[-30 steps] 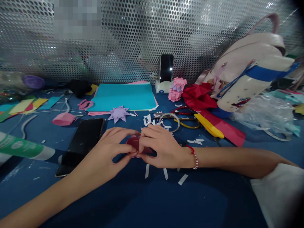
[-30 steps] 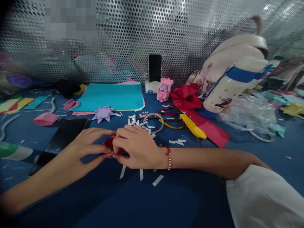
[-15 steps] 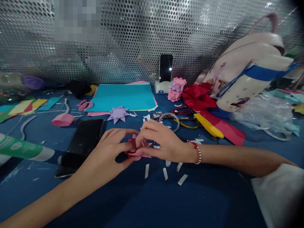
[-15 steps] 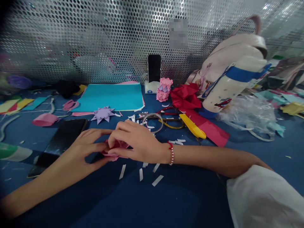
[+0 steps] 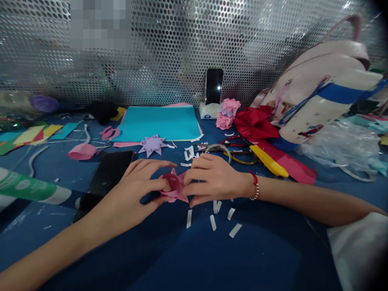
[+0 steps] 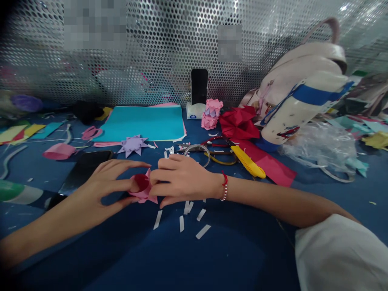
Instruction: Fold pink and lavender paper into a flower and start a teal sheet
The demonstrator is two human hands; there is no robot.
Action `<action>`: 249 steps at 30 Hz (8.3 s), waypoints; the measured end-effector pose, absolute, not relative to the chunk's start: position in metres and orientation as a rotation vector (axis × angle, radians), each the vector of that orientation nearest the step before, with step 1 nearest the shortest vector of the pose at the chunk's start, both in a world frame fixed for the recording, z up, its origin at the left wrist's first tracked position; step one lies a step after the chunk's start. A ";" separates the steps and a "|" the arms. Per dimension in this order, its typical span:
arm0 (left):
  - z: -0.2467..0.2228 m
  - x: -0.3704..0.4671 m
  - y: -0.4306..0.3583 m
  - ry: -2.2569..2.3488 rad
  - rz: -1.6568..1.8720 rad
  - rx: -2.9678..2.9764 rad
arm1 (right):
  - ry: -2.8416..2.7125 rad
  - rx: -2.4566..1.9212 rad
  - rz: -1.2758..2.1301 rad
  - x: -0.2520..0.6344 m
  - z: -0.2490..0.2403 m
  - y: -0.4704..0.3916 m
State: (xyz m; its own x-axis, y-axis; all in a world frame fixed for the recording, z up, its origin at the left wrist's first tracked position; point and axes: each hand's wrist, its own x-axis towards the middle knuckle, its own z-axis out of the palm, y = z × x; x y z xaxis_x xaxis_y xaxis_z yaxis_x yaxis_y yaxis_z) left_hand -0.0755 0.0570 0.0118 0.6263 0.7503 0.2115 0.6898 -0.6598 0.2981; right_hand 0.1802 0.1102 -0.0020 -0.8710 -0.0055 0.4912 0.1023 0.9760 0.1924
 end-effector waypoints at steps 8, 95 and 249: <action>0.015 -0.074 0.055 1.202 0.491 2.698 | -2.505 -0.160 -0.234 0.173 -0.007 0.104; 0.007 -0.061 0.051 1.219 0.590 2.661 | -2.477 -0.294 -0.047 0.170 -0.011 0.096; 0.007 -0.057 0.044 1.293 0.604 2.566 | -2.594 -0.099 -0.205 0.178 -0.004 0.100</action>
State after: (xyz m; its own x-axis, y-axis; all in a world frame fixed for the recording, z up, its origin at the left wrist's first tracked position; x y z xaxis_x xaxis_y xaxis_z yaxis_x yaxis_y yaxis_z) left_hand -0.0573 0.0441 0.0068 0.5322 0.8038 0.2660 0.7197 -0.5949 0.3578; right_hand 0.1784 0.0999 -0.0039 -0.8565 0.0303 0.5153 0.1108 0.9858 0.1261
